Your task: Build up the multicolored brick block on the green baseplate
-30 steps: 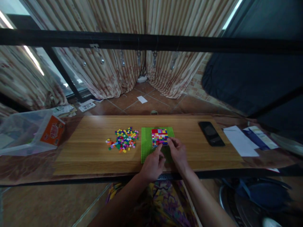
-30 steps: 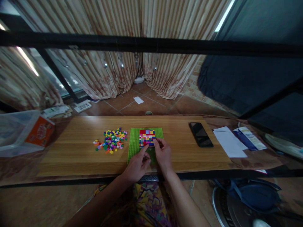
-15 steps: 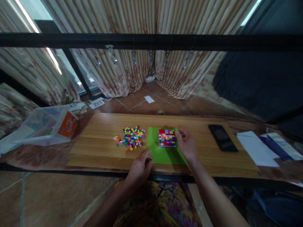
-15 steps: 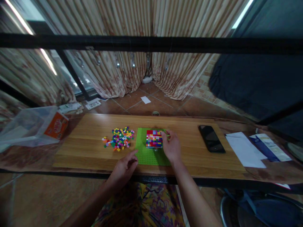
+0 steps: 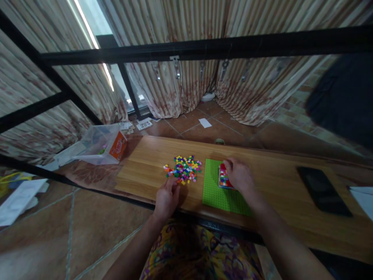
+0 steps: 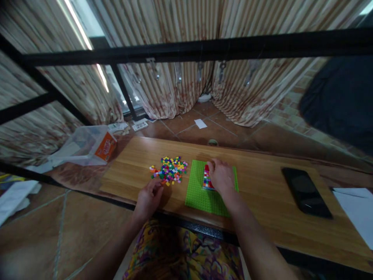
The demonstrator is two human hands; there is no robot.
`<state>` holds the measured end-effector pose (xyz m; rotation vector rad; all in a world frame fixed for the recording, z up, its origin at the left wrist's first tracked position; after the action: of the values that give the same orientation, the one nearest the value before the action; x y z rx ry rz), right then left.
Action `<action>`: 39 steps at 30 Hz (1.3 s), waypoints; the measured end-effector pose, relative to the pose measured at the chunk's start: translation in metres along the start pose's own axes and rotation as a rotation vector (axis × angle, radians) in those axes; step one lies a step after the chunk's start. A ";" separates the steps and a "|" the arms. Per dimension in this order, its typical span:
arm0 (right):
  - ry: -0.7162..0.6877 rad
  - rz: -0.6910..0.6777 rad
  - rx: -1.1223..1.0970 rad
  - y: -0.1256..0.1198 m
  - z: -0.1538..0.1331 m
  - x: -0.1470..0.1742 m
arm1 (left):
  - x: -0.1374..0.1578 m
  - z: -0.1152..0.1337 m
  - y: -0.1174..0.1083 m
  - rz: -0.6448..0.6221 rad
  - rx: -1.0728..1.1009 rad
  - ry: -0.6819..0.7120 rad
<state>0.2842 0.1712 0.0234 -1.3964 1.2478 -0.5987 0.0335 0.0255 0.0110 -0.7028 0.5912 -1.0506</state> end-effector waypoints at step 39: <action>-0.168 0.119 -0.534 -0.002 -0.103 0.102 | -0.006 -0.004 0.009 0.065 -0.118 0.126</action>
<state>0.2261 0.0386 0.0228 -1.7503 1.3997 -0.0552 0.0336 0.0328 0.0018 -0.7193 0.7853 -1.0100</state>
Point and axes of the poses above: each hand's wrist, its own x-axis away from the middle knuckle, its own y-axis out of the palm, z = x × y, the point moved 3 cm from there along -x, towards the middle knuckle, and after that the axes turned 10 degrees about -y, right-handed, at the moved point
